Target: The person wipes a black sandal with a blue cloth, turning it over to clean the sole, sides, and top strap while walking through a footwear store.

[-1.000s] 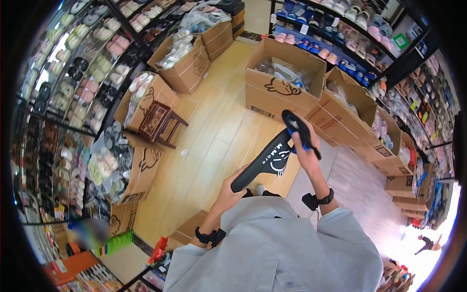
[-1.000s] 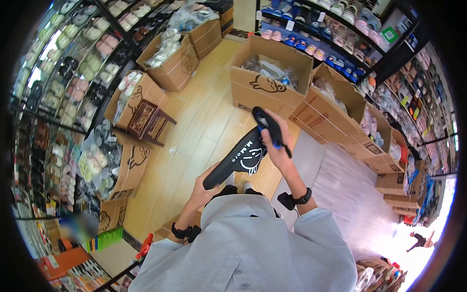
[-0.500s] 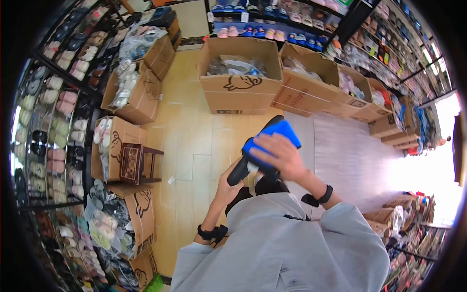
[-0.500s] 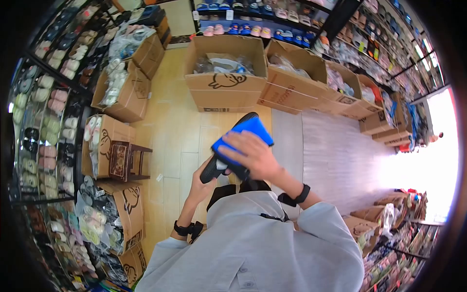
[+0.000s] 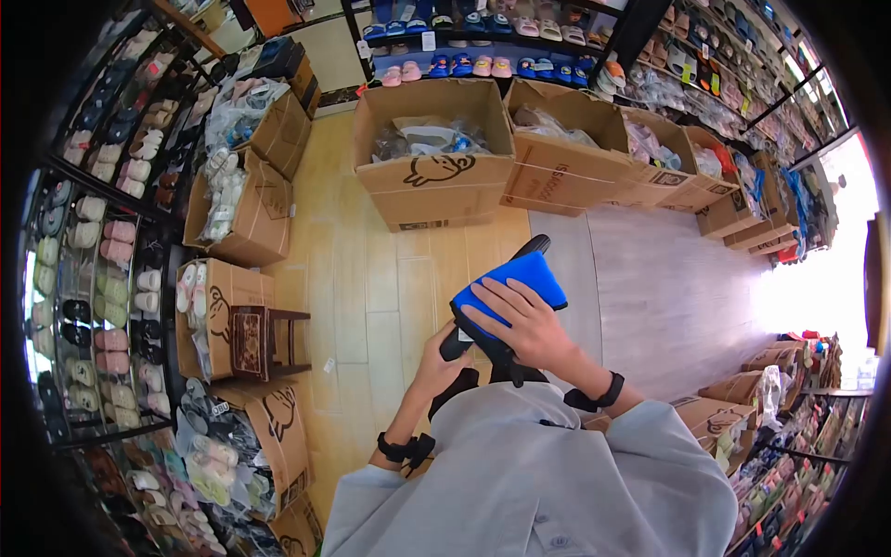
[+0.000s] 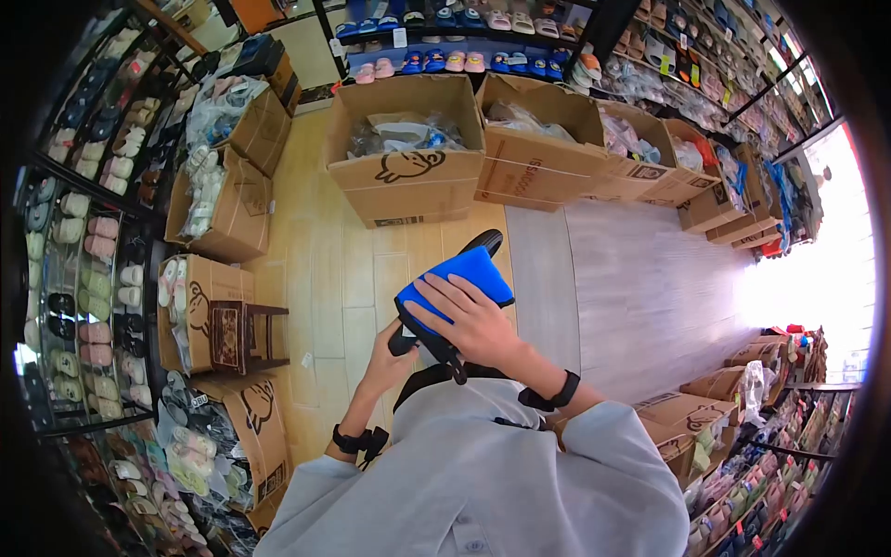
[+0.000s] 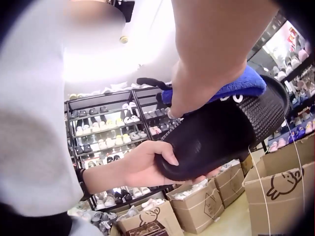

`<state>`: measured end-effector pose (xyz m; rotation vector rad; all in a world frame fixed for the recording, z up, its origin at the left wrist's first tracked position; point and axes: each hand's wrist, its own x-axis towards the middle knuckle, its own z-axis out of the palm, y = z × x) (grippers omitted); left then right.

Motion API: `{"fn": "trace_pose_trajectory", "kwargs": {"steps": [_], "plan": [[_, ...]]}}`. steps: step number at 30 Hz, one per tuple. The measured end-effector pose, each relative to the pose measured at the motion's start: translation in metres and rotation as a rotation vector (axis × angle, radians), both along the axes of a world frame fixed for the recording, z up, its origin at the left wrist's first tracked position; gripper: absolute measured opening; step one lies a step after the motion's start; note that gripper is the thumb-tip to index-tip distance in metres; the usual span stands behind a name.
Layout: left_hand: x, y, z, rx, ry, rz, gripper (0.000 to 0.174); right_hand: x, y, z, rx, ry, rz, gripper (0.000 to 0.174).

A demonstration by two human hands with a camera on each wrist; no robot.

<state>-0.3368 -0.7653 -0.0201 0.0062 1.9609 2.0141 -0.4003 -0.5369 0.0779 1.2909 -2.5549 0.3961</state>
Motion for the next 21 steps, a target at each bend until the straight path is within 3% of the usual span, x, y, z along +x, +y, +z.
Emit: {"fn": "trace_pose_trajectory", "kwargs": {"steps": [6,8,9,11,12,14,18,21], "plan": [[-0.029,0.037,0.050,-0.033,0.148,-0.088,0.079,-0.051,0.077,0.003,-0.434,0.069,-0.369,0.062],[-0.042,0.052,0.055,-0.015,0.152,-0.101,0.075,-0.069,0.104,-0.006,-0.725,-0.137,-0.518,0.057],[-0.048,0.062,0.058,-0.020,0.147,-0.109,0.075,-0.072,0.115,-0.006,-0.909,-0.407,-0.609,0.055],[-0.056,0.079,0.060,-0.033,0.135,-0.133,0.076,-0.074,0.134,-0.015,-1.033,-0.449,-0.594,0.052],[-0.062,0.088,0.059,-0.040,0.135,-0.149,0.078,-0.075,0.142,-0.016,-0.853,-0.192,-0.562,0.054],[-0.077,0.111,0.057,-0.033,0.137,-0.173,0.080,-0.065,0.154,-0.007,-0.624,-0.034,-0.549,0.058],[-0.110,0.161,0.042,-0.072,0.152,-0.237,0.080,-0.039,0.177,-0.005,-0.380,-0.066,-0.315,0.066],[-0.131,0.195,0.040,-0.116,0.164,-0.284,0.079,-0.042,0.221,-0.015,-0.236,0.000,-0.295,0.066]]}}
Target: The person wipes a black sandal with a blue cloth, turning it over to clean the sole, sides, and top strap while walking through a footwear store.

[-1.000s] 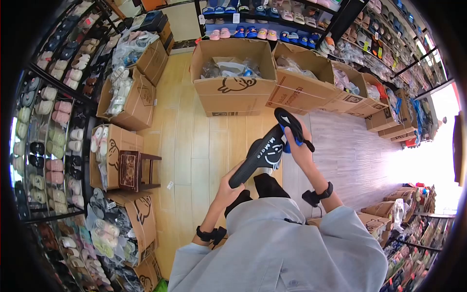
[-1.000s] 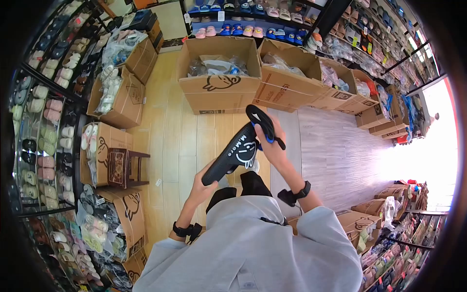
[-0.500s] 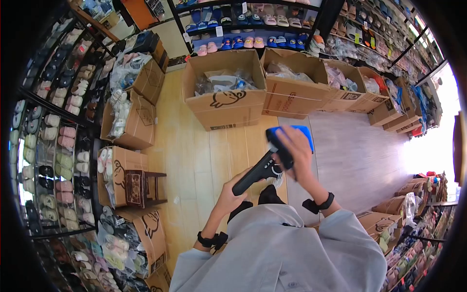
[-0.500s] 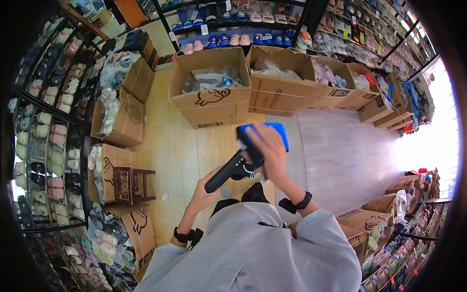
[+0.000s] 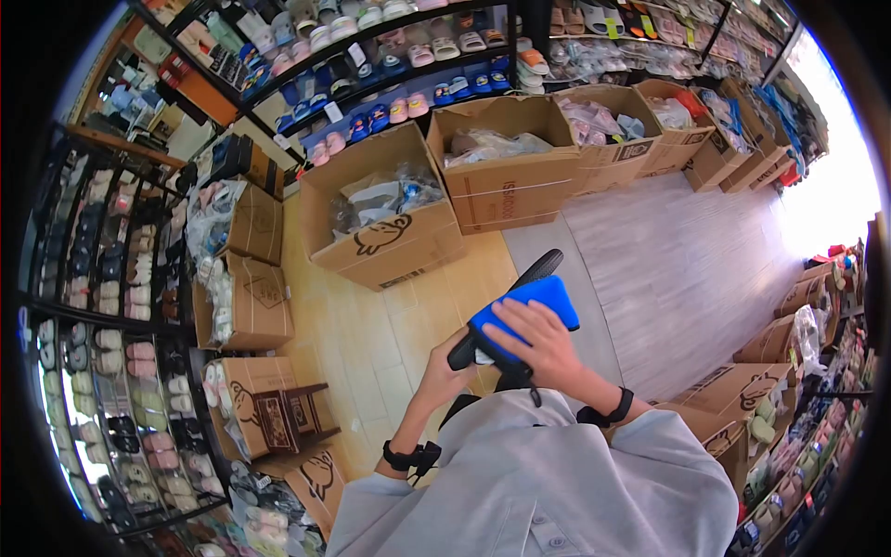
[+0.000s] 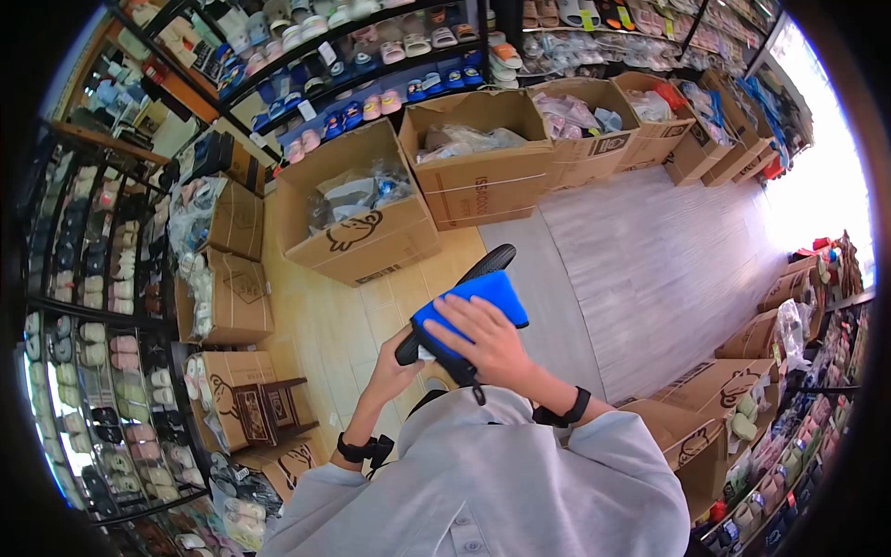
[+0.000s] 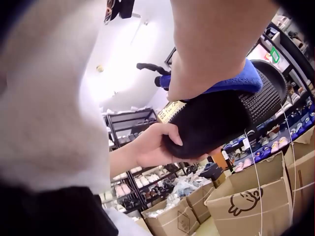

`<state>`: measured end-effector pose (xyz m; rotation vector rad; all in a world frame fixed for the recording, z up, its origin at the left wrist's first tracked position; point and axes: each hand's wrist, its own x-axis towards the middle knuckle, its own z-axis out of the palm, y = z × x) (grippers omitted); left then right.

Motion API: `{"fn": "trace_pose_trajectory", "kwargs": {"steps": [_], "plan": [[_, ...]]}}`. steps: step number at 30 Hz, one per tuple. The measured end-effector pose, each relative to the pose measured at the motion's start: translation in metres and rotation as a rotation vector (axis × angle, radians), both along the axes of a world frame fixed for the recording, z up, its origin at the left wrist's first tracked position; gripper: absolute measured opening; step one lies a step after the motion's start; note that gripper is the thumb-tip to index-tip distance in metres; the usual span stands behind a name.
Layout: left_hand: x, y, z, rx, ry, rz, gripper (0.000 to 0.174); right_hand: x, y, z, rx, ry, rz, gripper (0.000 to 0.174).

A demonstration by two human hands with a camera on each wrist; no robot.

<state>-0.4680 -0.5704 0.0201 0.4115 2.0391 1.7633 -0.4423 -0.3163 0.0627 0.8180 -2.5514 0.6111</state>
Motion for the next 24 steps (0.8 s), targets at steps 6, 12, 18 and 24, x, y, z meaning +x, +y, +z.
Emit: {"fn": "trace_pose_trajectory", "kwargs": {"steps": [6,12,18,24], "plan": [[-0.029,0.065,0.029,0.083,-0.012,-0.143,0.080,-0.039,0.088,0.015,-0.469,0.057,-0.502,0.065],[-0.053,0.125,0.023,0.054,-0.022,-0.232,0.080,-0.016,0.111,0.017,-0.344,0.139,-0.616,0.062],[-0.087,0.166,-0.003,0.002,-0.069,-0.348,0.080,0.008,0.129,-0.014,-0.131,0.155,-0.482,0.062],[-0.122,0.220,0.014,0.088,-0.039,-0.477,0.080,-0.016,0.185,-0.006,-0.459,0.192,-0.933,0.065]]}}
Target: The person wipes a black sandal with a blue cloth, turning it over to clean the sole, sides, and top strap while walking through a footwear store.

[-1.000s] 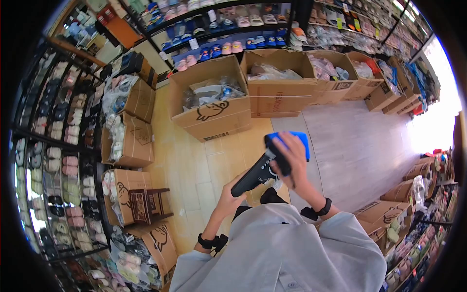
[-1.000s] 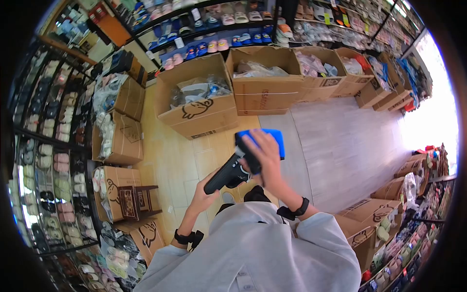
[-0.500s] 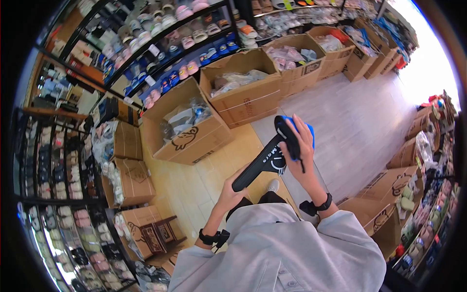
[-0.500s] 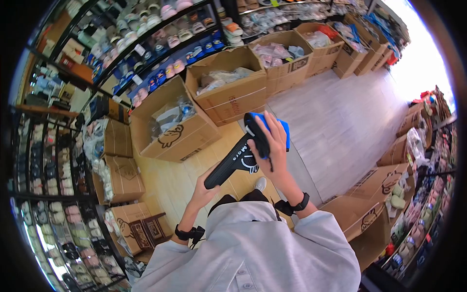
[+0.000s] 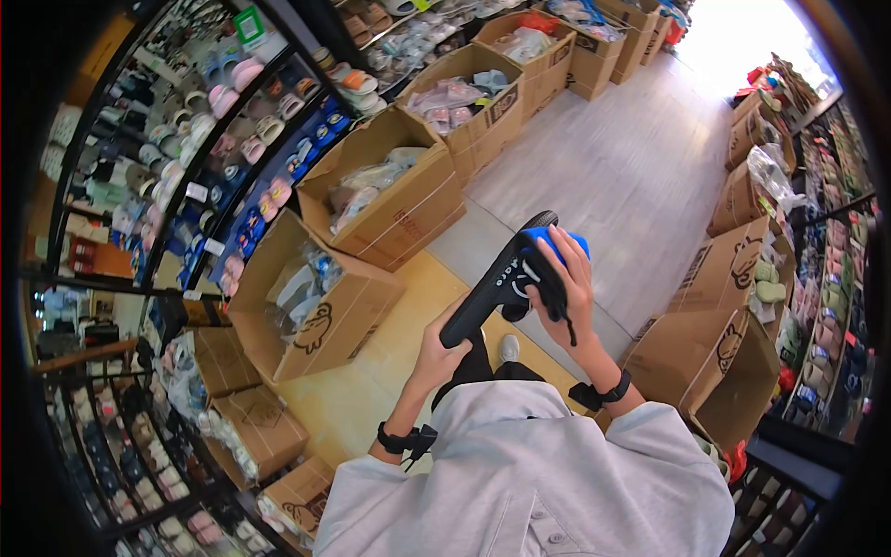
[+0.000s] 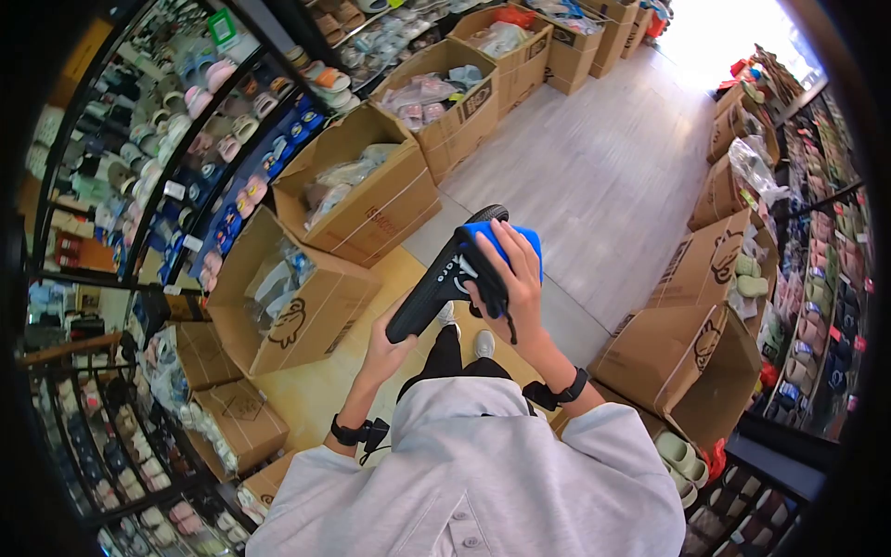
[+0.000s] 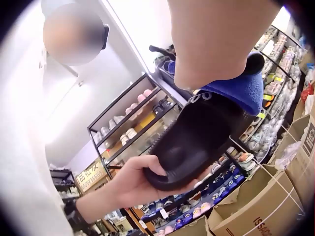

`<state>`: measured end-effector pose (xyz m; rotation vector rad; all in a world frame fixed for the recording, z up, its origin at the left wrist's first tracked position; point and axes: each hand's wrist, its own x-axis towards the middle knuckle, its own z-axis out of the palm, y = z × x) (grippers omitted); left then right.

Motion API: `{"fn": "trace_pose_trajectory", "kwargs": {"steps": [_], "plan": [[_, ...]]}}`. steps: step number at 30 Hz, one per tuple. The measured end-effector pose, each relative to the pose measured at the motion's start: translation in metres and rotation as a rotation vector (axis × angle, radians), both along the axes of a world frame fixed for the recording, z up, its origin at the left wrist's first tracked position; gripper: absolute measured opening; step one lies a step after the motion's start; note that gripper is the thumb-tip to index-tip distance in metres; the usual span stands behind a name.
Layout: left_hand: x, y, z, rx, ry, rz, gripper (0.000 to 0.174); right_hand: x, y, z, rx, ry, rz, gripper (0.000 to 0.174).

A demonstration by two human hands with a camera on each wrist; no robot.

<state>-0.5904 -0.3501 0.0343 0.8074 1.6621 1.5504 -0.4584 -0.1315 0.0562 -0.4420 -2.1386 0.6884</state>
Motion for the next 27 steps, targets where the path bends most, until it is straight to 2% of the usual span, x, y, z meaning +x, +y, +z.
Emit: {"fn": "trace_pose_trajectory", "kwargs": {"steps": [1,3,5,7,9,11,14,16,21,23,24,27], "plan": [[-0.007,0.008,-0.003,-0.001,-0.015,-0.029,0.080,-0.002,0.003,-0.001,-0.031,0.006,-0.028,0.064],[-0.025,0.028,-0.008,0.029,0.000,-0.074,0.079,-0.006,0.002,0.009,0.104,-0.057,-0.061,0.062],[-0.043,0.042,-0.018,0.026,-0.014,-0.116,0.078,-0.016,-0.006,0.010,0.237,-0.106,-0.035,0.053],[-0.063,0.058,-0.031,-0.005,-0.051,-0.149,0.077,-0.027,-0.010,0.000,0.372,-0.221,0.059,0.051],[-0.081,0.073,-0.026,0.081,-0.076,-0.213,0.077,-0.040,-0.001,-0.004,0.557,-0.285,0.095,0.054],[-0.105,0.083,-0.020,0.104,-0.088,-0.260,0.079,-0.055,0.021,-0.002,0.434,-0.254,0.063,0.054],[-0.138,0.091,-0.021,0.028,-0.147,-0.327,0.081,-0.090,0.055,0.007,0.276,-0.151,-0.168,0.061],[-0.158,0.102,-0.028,0.093,-0.101,-0.345,0.081,-0.112,0.068,0.005,0.187,-0.104,-0.307,0.062],[-0.193,0.122,-0.038,0.061,-0.104,-0.349,0.078,-0.148,0.047,0.012,0.303,-0.256,-0.187,0.057],[-0.208,0.126,-0.055,0.053,-0.100,-0.341,0.078,-0.154,0.043,0.000,0.385,-0.355,-0.008,0.055],[-0.216,0.133,-0.047,0.106,-0.113,-0.393,0.079,-0.156,0.049,-0.003,0.542,-0.441,0.038,0.053],[-0.228,0.146,-0.042,0.125,-0.118,-0.336,0.081,-0.168,0.078,-0.005,0.355,-0.312,-0.019,0.054]]}}
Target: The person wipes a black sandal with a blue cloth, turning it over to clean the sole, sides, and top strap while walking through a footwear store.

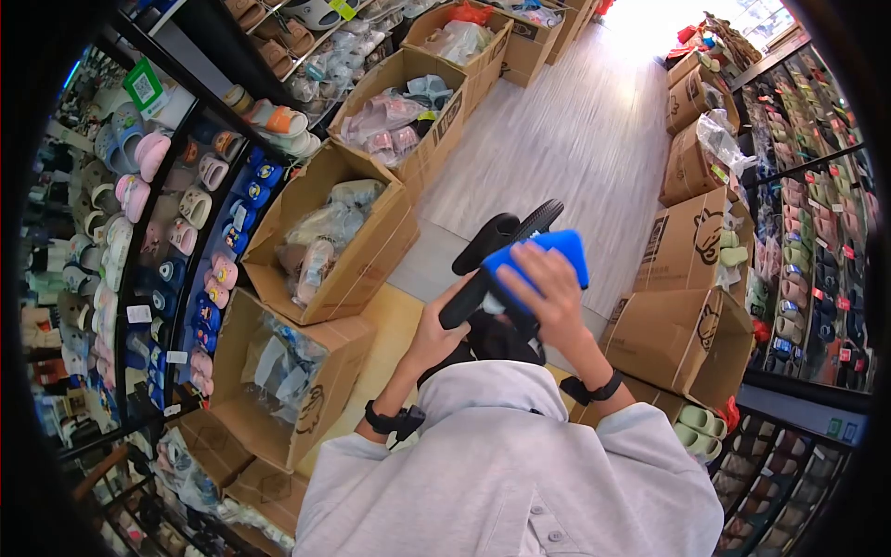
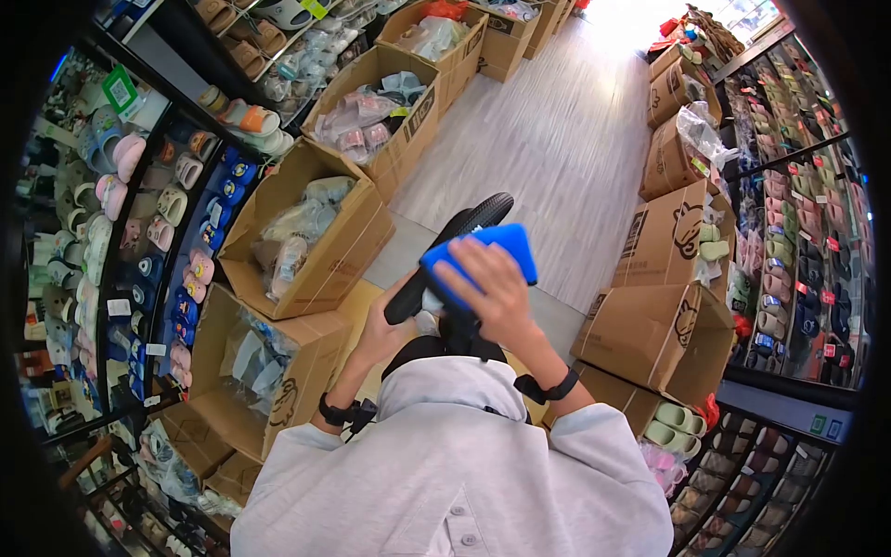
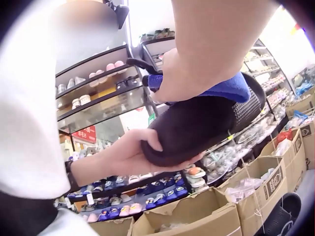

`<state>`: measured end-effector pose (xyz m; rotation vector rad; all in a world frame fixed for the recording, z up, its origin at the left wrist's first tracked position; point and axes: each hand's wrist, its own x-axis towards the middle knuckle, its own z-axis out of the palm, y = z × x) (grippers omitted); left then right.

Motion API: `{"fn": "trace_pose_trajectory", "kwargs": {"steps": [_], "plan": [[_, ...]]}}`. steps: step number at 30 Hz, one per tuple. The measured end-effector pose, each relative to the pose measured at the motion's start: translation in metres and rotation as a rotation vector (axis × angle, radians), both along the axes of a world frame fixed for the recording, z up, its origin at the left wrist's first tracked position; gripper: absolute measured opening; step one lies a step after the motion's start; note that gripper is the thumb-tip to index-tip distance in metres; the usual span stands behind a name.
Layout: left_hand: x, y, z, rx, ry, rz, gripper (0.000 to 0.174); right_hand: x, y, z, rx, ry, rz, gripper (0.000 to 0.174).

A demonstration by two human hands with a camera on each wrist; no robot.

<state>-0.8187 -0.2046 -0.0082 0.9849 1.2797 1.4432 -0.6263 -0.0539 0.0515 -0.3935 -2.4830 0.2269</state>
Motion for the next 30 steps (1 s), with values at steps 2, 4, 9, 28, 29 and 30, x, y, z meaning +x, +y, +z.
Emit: {"fn": "trace_pose_trajectory", "kwargs": {"steps": [2,4,9,28,29,30], "plan": [[-0.010,0.006,-0.003,-0.010,0.034,0.010,0.082,-0.013,0.024,0.003,-0.113,0.130,-0.149,0.060],[-0.018,0.012,0.002,-0.026,0.036,0.035,0.083,-0.030,0.035,-0.012,-0.299,0.259,-0.284,0.058],[-0.037,0.029,0.002,-0.057,0.023,0.167,0.082,-0.066,0.030,-0.016,-0.107,0.125,-0.033,0.054],[-0.072,0.151,0.022,-0.153,0.220,0.228,0.080,-0.109,0.183,-0.011,-0.050,0.105,0.201,0.058],[-0.071,0.157,0.023,-0.155,0.227,0.225,0.079,-0.106,0.193,-0.014,-0.045,0.129,0.239,0.060],[-0.071,0.162,0.023,-0.159,0.233,0.219,0.079,-0.102,0.207,-0.016,-0.078,0.153,0.207,0.060]]}}
